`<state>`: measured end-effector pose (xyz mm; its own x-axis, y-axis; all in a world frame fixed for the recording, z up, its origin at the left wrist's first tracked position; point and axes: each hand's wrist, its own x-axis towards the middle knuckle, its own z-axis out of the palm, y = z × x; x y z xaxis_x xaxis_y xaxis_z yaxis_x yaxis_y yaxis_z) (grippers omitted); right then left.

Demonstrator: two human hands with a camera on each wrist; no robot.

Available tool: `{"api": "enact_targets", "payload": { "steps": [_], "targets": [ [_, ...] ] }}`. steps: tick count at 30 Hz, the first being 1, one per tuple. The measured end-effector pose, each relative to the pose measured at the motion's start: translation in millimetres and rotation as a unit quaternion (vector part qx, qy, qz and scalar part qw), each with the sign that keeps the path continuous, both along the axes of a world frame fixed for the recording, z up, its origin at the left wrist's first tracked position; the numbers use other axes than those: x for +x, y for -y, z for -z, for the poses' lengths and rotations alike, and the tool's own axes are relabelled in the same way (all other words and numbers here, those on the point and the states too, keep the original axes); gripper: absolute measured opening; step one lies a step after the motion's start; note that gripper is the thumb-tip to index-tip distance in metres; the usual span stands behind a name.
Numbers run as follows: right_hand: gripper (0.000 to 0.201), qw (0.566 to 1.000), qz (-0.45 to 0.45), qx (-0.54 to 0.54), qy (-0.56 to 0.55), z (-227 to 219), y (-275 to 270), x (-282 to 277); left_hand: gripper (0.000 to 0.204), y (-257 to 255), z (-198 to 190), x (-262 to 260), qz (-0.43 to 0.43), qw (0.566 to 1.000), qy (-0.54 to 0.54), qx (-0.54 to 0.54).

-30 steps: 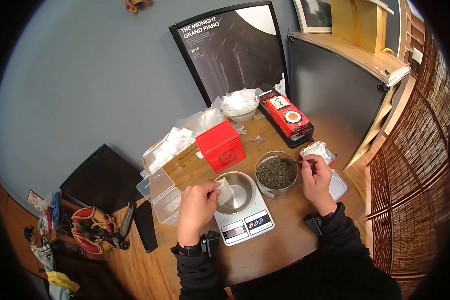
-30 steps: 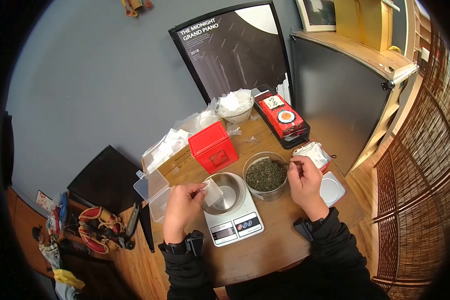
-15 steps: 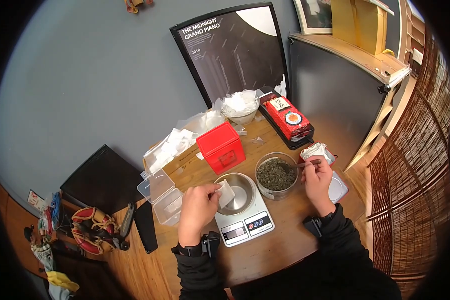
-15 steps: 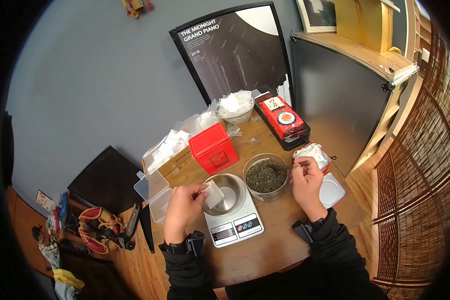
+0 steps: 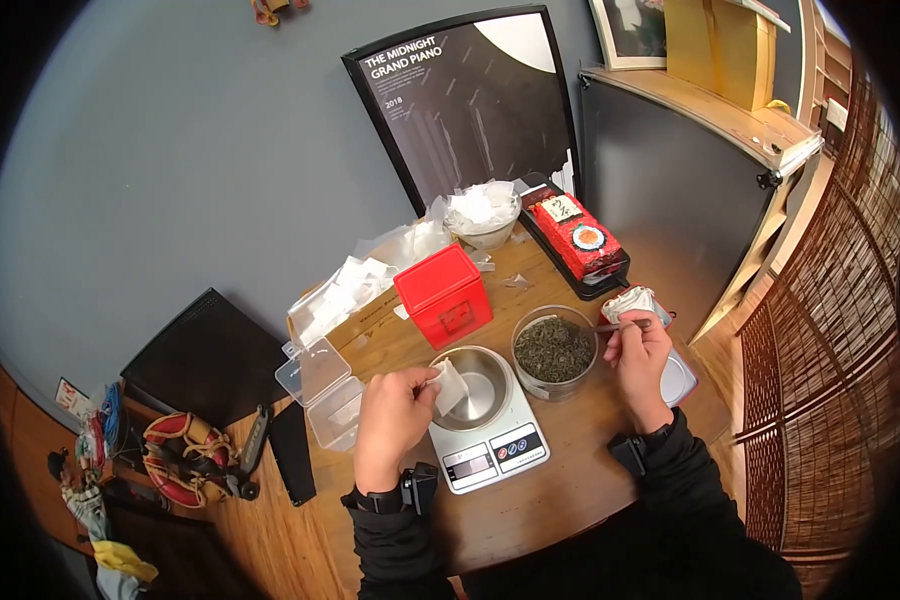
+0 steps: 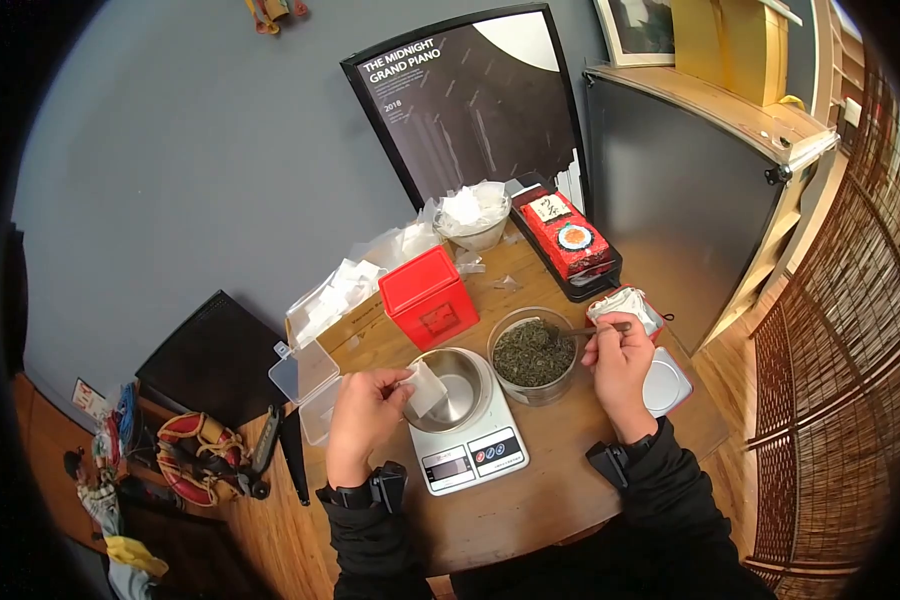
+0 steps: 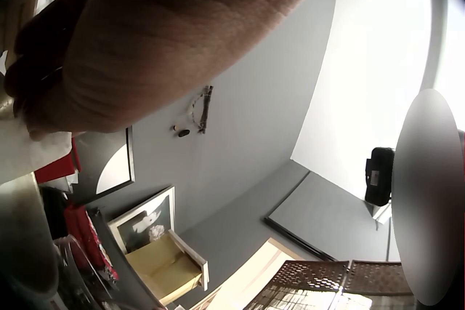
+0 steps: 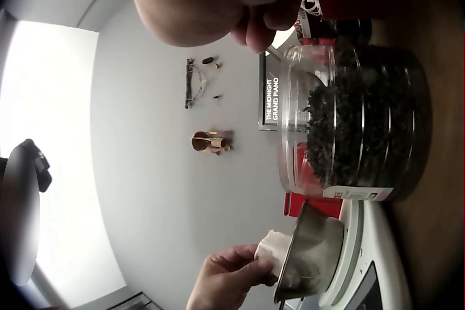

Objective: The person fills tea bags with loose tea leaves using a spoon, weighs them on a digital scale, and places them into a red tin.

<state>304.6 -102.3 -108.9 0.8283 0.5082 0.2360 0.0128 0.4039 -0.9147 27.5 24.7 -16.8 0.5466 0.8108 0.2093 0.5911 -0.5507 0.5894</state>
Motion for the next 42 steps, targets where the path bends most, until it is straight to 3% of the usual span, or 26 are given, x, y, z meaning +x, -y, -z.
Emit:
{"api": "enact_targets", "payload": {
  "steps": [16, 30, 38, 42],
  "targets": [
    [0.012, 0.977, -0.053, 0.089, -0.188, 6, -1, 3, 0.018, 1, 1, 2, -0.002, 1.000, 0.009, -0.004],
    [0.011, 0.969, -0.082, 0.130, -0.195, -10, 6, -8, 0.014, 7, 8, 15, 0.028, 0.999, -0.023, 0.015],
    [0.010, 0.962, -0.125, 0.130, -0.206, -20, 5, -41, 0.015, 5, 15, 24, 0.089, 0.992, 0.031, 0.083],
    [0.010, 0.960, -0.154, 0.119, -0.203, -22, 1, -52, 0.016, 4, 14, 21, 0.067, 0.994, 0.036, 0.083]
  ]
}}
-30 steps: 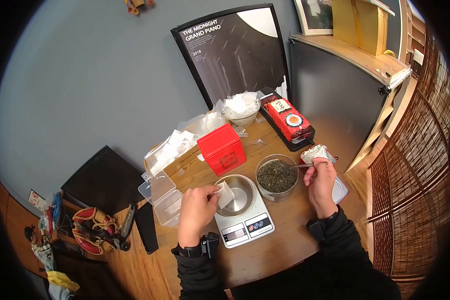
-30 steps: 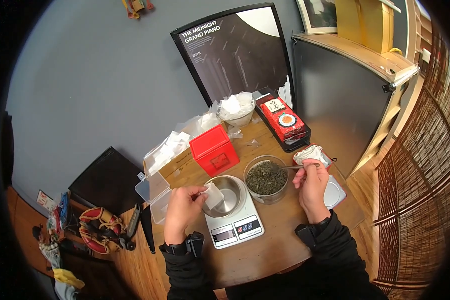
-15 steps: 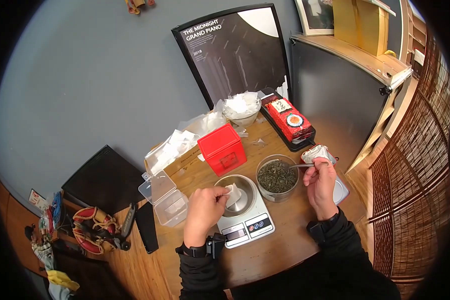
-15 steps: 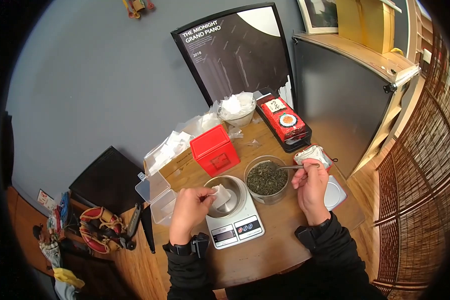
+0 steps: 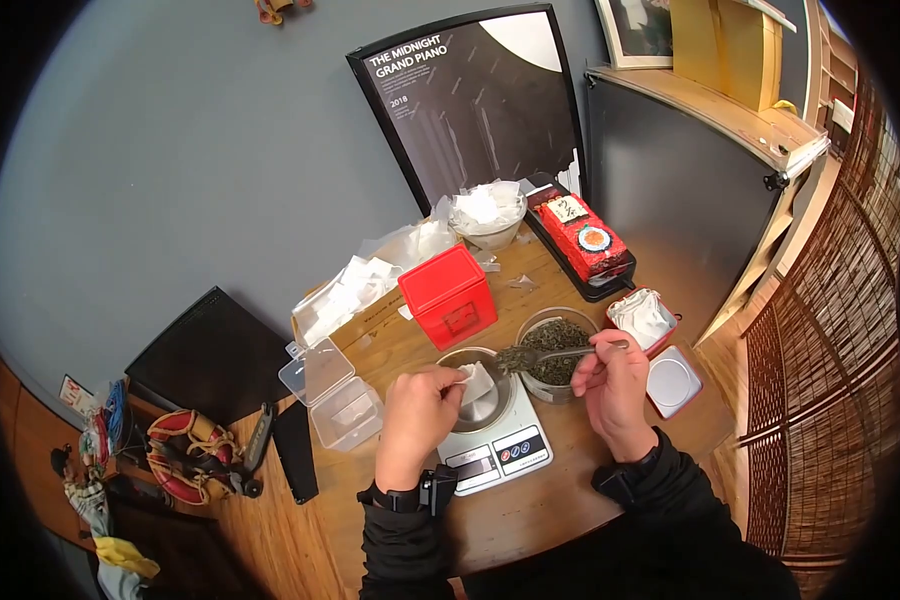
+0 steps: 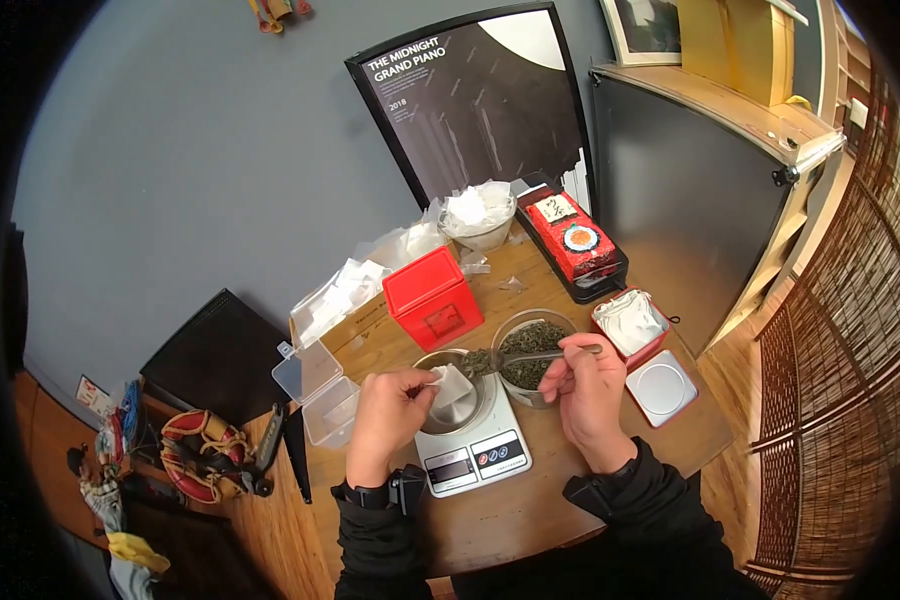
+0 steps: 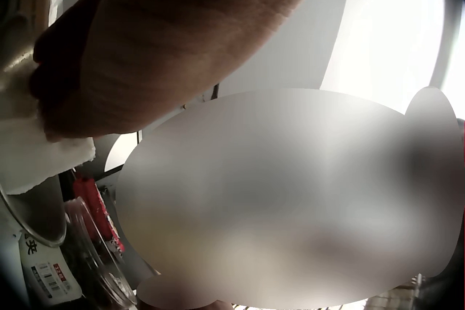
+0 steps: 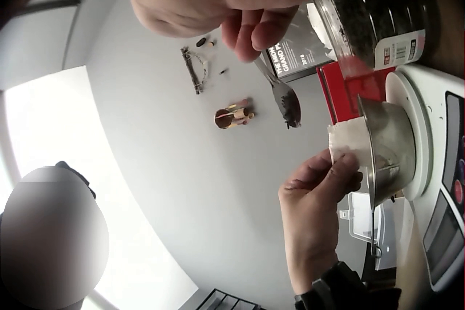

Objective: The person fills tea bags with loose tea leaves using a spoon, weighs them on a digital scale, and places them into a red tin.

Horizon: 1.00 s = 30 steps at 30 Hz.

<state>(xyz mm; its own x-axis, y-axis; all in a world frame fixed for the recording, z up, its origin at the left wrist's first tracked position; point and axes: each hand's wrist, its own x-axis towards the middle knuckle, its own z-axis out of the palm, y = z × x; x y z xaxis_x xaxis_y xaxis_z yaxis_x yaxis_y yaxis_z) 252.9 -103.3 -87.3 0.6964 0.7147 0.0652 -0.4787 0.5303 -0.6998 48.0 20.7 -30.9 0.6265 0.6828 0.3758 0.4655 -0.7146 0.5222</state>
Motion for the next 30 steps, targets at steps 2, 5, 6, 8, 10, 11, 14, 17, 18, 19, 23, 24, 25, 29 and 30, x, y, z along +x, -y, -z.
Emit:
{"api": "enact_targets", "payload": {
  "steps": [2, 5, 6, 8, 10, 11, 14, 17, 18, 19, 23, 24, 25, 29, 30],
  "targets": [
    [0.009, 1.000, -0.011, 0.004, 0.000, 0, -2, -5, 0.013, -1, -3, -3, -0.038, 0.998, -0.015, -0.041],
    [0.009, 0.999, -0.034, 0.020, 0.008, 1, -7, -13, 0.015, -3, 2, -2, -0.024, 1.000, 0.009, -0.002],
    [0.010, 0.999, -0.032, 0.015, 0.014, 1, -8, -15, 0.015, -3, 2, -2, -0.025, 1.000, 0.009, -0.002],
    [0.010, 0.999, -0.031, 0.009, 0.021, 1, -9, -16, 0.014, -2, 0, 0, -0.015, 1.000, 0.015, -0.007],
    [0.010, 0.999, -0.033, 0.007, 0.027, 3, -9, -15, 0.013, -1, 0, 0, -0.018, 1.000, 0.019, -0.010],
    [0.010, 0.999, -0.033, 0.006, 0.026, 3, -8, -16, 0.013, 0, 0, 0, -0.022, 0.999, 0.024, -0.012],
    [0.011, 0.999, -0.035, 0.000, 0.041, 2, -8, -18, 0.014, 1, -1, 1, -0.028, 0.999, 0.020, -0.030],
    [0.011, 0.997, -0.037, 0.000, 0.068, 3, -8, -20, 0.016, 2, -2, 2, -0.035, 0.999, 0.011, -0.036],
    [0.011, 0.996, -0.040, 0.000, 0.076, 3, -8, -21, 0.016, 2, -1, 2, -0.035, 0.999, 0.011, -0.037],
    [0.010, 0.996, -0.043, 0.001, 0.084, 3, -8, -21, 0.018, 1, 1, 2, -0.034, 0.998, 0.013, -0.042],
    [0.010, 0.994, -0.044, -0.011, 0.098, 5, -6, -22, 0.024, 4, -2, 4, -0.025, 0.998, 0.019, -0.054],
    [0.010, 0.994, -0.046, -0.016, 0.102, 6, -7, -22, 0.024, 4, -2, 4, -0.025, 0.998, 0.019, -0.054],
    [0.010, 0.993, -0.048, -0.021, 0.105, 6, -6, -22, 0.026, 3, -2, 4, -0.019, 0.998, 0.021, -0.061],
    [0.011, 0.989, -0.031, -0.031, 0.142, 4, -8, -26, 0.027, 3, -2, 5, -0.007, 0.997, 0.029, -0.067],
    [0.011, 0.988, -0.034, -0.033, 0.149, 4, -8, -27, 0.027, 2, -1, 4, -0.007, 0.997, 0.029, -0.068]
  ]
}}
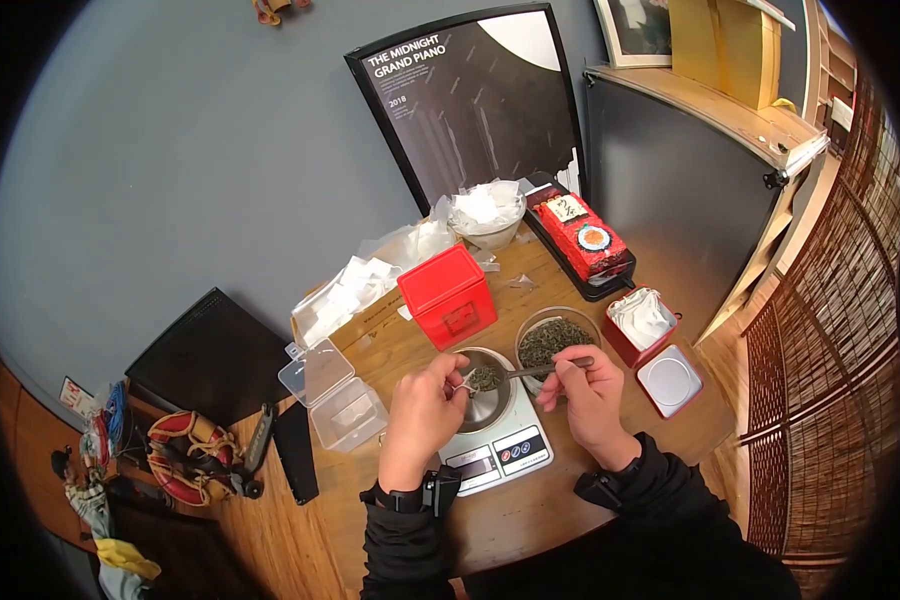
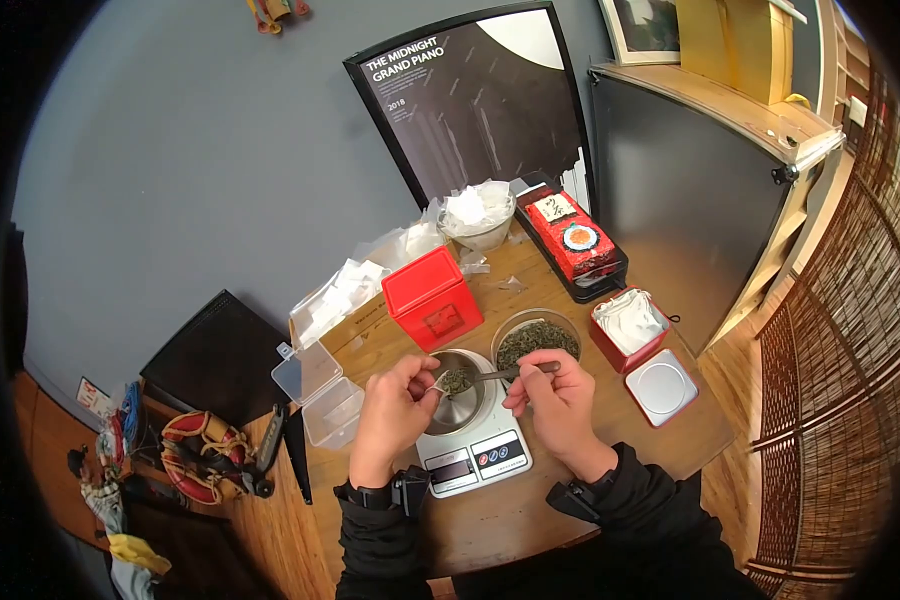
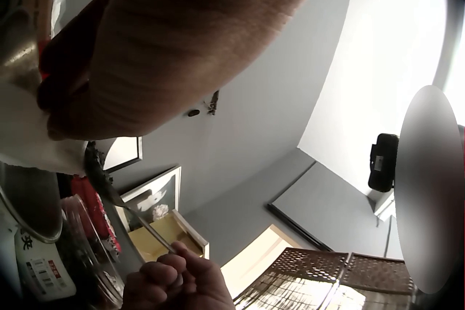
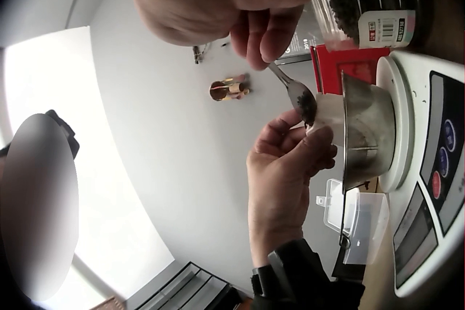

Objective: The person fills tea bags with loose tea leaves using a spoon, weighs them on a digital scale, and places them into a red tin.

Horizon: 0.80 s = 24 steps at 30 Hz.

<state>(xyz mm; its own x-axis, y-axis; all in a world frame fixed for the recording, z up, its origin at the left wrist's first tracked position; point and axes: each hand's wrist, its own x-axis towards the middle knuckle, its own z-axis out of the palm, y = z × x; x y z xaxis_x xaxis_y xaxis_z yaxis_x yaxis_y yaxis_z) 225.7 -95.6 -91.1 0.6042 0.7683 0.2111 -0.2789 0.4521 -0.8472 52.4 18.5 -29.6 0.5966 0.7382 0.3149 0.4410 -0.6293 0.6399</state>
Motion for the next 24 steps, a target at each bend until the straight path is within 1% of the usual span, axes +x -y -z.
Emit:
{"api": "enact_targets", "payload": {
  "steps": [4, 8, 10, 13, 20, 23, 24],
  "targets": [
    [0.010, 1.000, -0.023, -0.005, 0.015, 4, -1, -3, 0.028, -2, 3, -1, 0.003, 1.000, -0.006, 0.007],
    [0.012, 0.999, -0.034, -0.024, 0.031, 0, 0, -9, 0.028, -2, 3, 0, 0.003, 1.000, -0.012, -0.001],
    [0.014, 0.996, -0.044, -0.019, 0.075, 0, 0, -12, 0.028, -1, 1, -1, 0.003, 1.000, -0.018, -0.005],
    [0.015, 0.993, -0.044, -0.032, 0.107, -1, -2, -15, 0.029, 0, -2, -1, 0.004, 1.000, -0.026, -0.013],
    [0.014, 0.991, -0.037, -0.026, 0.125, -12, -1, -16, 0.031, 0, -1, -3, 0.002, 0.999, -0.027, -0.028],
    [0.014, 0.990, -0.055, -0.048, 0.120, -12, -3, -15, 0.032, -2, 0, -5, 0.014, 0.999, -0.042, -0.013],
    [0.014, 0.987, -0.053, -0.050, 0.140, -11, -4, -15, 0.032, -2, 0, -5, 0.013, 0.999, -0.041, -0.013]
  ]
}}
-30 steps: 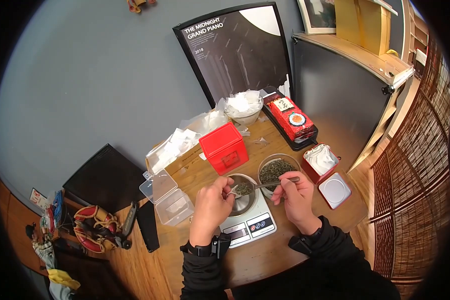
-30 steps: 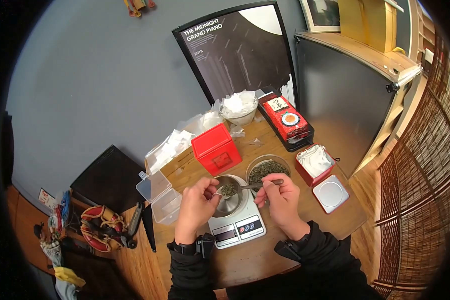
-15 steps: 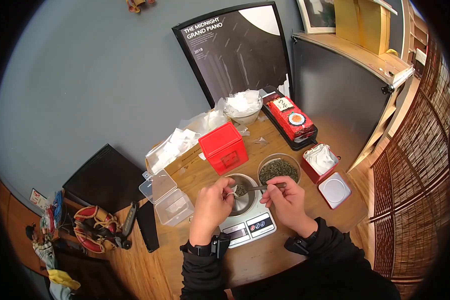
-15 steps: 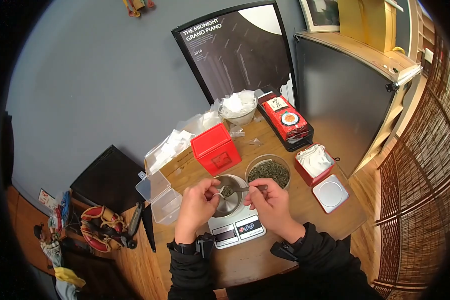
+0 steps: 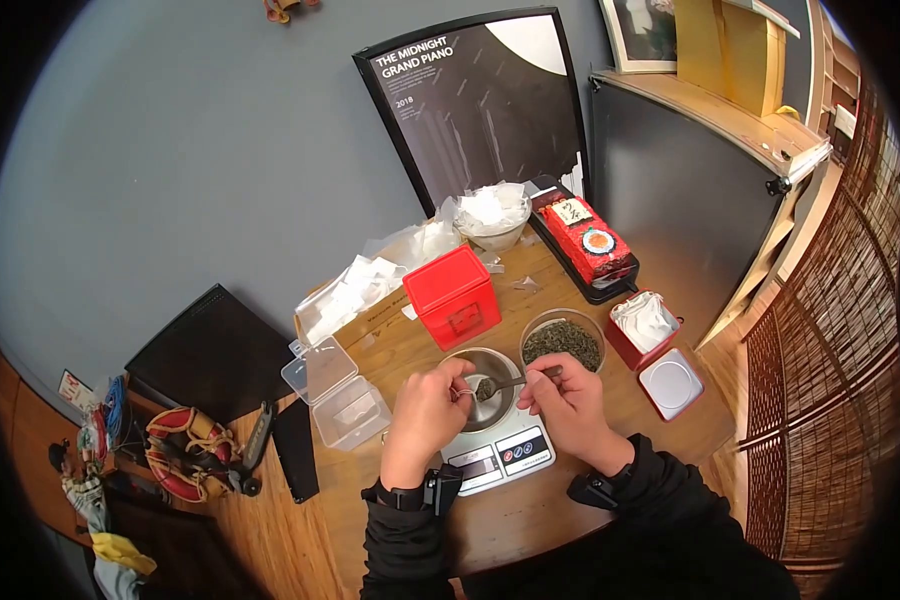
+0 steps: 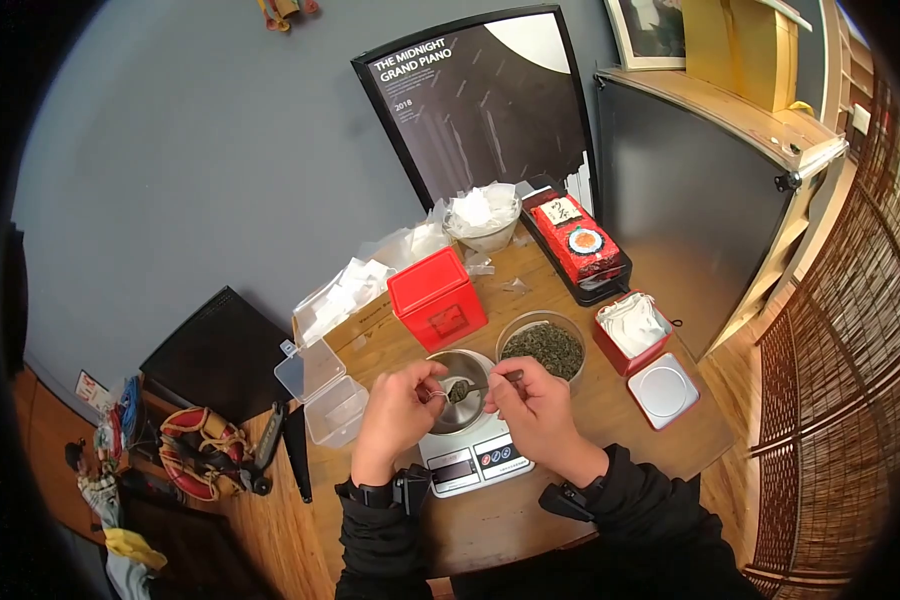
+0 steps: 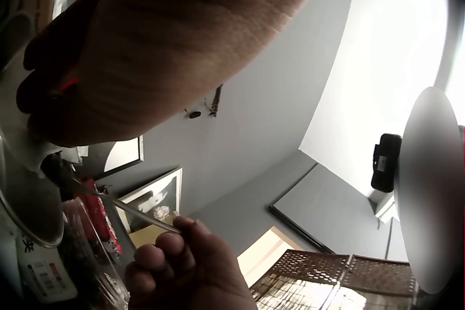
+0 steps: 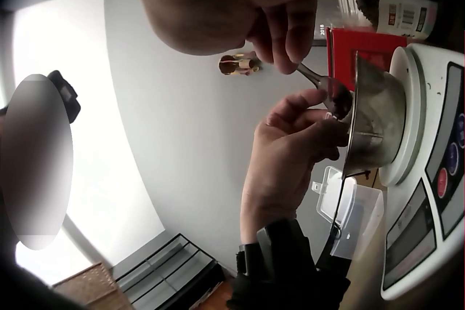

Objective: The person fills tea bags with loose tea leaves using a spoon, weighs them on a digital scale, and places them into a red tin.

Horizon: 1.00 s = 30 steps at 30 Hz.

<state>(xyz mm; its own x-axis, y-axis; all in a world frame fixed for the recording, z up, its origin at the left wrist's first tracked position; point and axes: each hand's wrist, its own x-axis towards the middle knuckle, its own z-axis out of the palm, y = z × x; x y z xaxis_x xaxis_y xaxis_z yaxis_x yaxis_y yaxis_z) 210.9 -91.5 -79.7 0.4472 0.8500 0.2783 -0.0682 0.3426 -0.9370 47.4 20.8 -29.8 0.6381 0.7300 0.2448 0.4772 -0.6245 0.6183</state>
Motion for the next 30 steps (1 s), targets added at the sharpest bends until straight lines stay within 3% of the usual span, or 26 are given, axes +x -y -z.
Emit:
{"api": "enact_targets", "payload": {
  "steps": [4, 19, 26, 30],
  "targets": [
    [0.014, 0.996, 0.002, 0.020, 0.086, -5, -1, -4, 0.032, 1, -3, 0, 0.003, 1.000, -0.019, -0.023],
    [0.014, 0.985, 0.013, 0.030, 0.168, -14, -8, -8, 0.033, -5, 3, -4, 0.004, 0.999, -0.038, 0.003],
    [0.013, 0.980, 0.037, 0.025, 0.196, -21, -13, -11, 0.031, -6, 6, -6, 0.012, 0.999, -0.026, 0.025],
    [0.012, 0.989, 0.004, 0.022, 0.145, -20, -15, -9, 0.029, -6, 6, -6, 0.009, 0.999, -0.024, 0.019]
  ]
}}
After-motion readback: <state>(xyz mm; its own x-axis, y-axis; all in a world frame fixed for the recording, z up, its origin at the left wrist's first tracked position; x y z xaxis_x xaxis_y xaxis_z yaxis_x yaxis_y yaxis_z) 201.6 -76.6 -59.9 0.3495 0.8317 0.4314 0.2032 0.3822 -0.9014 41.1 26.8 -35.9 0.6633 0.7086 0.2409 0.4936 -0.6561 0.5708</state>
